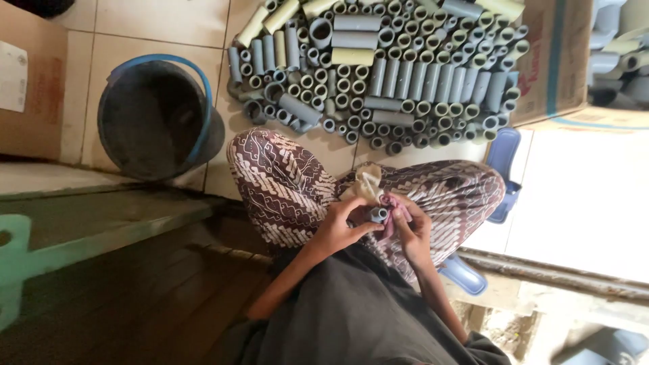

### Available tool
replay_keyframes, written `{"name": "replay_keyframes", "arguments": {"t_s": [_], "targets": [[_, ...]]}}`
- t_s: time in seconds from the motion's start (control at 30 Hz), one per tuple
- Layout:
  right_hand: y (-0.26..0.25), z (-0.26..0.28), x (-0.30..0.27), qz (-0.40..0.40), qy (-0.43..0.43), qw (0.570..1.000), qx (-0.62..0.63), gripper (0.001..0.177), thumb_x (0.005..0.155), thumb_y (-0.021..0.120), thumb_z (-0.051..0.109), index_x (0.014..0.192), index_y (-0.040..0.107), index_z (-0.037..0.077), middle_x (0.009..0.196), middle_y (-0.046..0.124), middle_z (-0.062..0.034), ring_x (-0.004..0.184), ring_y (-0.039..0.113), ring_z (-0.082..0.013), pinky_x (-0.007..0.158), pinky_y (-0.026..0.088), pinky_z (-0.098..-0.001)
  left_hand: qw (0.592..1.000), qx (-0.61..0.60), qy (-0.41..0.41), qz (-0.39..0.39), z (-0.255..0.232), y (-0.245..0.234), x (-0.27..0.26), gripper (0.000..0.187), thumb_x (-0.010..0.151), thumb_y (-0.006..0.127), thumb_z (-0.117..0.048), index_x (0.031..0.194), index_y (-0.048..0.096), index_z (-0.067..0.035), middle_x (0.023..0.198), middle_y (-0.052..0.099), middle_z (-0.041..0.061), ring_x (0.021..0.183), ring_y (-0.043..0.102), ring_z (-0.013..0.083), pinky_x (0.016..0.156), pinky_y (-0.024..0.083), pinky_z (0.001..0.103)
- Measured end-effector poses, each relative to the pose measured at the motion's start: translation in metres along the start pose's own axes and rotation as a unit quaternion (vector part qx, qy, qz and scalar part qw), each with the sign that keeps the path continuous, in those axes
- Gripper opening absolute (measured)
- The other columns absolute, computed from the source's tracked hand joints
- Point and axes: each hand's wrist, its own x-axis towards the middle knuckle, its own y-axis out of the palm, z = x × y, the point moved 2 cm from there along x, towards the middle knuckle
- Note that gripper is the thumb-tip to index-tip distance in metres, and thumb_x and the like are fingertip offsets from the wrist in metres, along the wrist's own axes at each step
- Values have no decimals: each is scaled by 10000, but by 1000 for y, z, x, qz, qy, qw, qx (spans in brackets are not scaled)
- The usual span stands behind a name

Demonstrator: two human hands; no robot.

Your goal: The person sits on the floor and repeatedly picks up small plastic pipe fittings from a pile. They wipe each fitting with a cloth, sometimes dipping the cloth into a bucket, and then place the cleaned fitting back onto the pile.

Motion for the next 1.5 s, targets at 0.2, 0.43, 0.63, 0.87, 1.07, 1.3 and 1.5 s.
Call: {"name": "replay_keyframes", "arguments": {"t_s": [0.2,0.43,0.63,0.87,1.07,1.3,1.5], "targets": [[-17,3,13,-19,-7,1000,-5,281,983,626,113,1211,689,-38,1098,703,-165,1036,654,-216,965,486,-396,1000,7,15,20,5,19,15,403,767,912,-188,1057,699,-8,819,716,165,723,741,321,607,589,365],[-15,1,6,-59,-17,998,-16,283,937,700,73,1201,697,-27,1085,696,-152,1037,650,-216,971,475,-395,999,-14,37,15,15,25,22,403,770,917,-213,1054,711,-14,835,699,136,717,731,283,624,594,350],[34,16,0,-51,-90,994,-28,192,865,753,-48,1052,723,-77,1050,713,-238,1095,679,-367,990,477,-471,991,-126,-17,-33,45,4,8,395,912,822,-183,1221,675,14,928,710,174,836,743,276,736,603,379],[80,27,-3,-78,-156,980,-94,169,860,795,-33,1018,740,-57,1024,729,-202,1049,708,-342,940,514,-458,997,-56,-25,-49,39,-36,-10,427,888,823,-196,1252,650,-55,974,756,195,947,748,330,826,589,421],[101,23,-9,-80,-147,982,-89,131,881,762,-36,1004,726,-61,963,718,-201,973,693,-301,913,502,-439,997,-63,-4,-41,33,-56,-17,396,881,826,-175,1217,660,-47,946,752,213,885,750,355,802,590,432],[109,25,-8,-86,-139,983,-79,143,896,745,-43,1035,718,-55,981,712,-183,991,671,-261,921,488,-425,997,-56,16,-46,57,-60,-17,418,855,855,-207,1195,674,-45,925,752,186,812,759,295,749,595,397],[110,27,2,-86,-160,976,-122,200,883,781,-11,1078,746,-35,1015,724,-200,981,692,-296,912,493,-443,991,-66,96,-70,45,-72,-1,337,839,847,-171,1105,722,-6,899,709,143,818,734,317,735,594,400]]}}
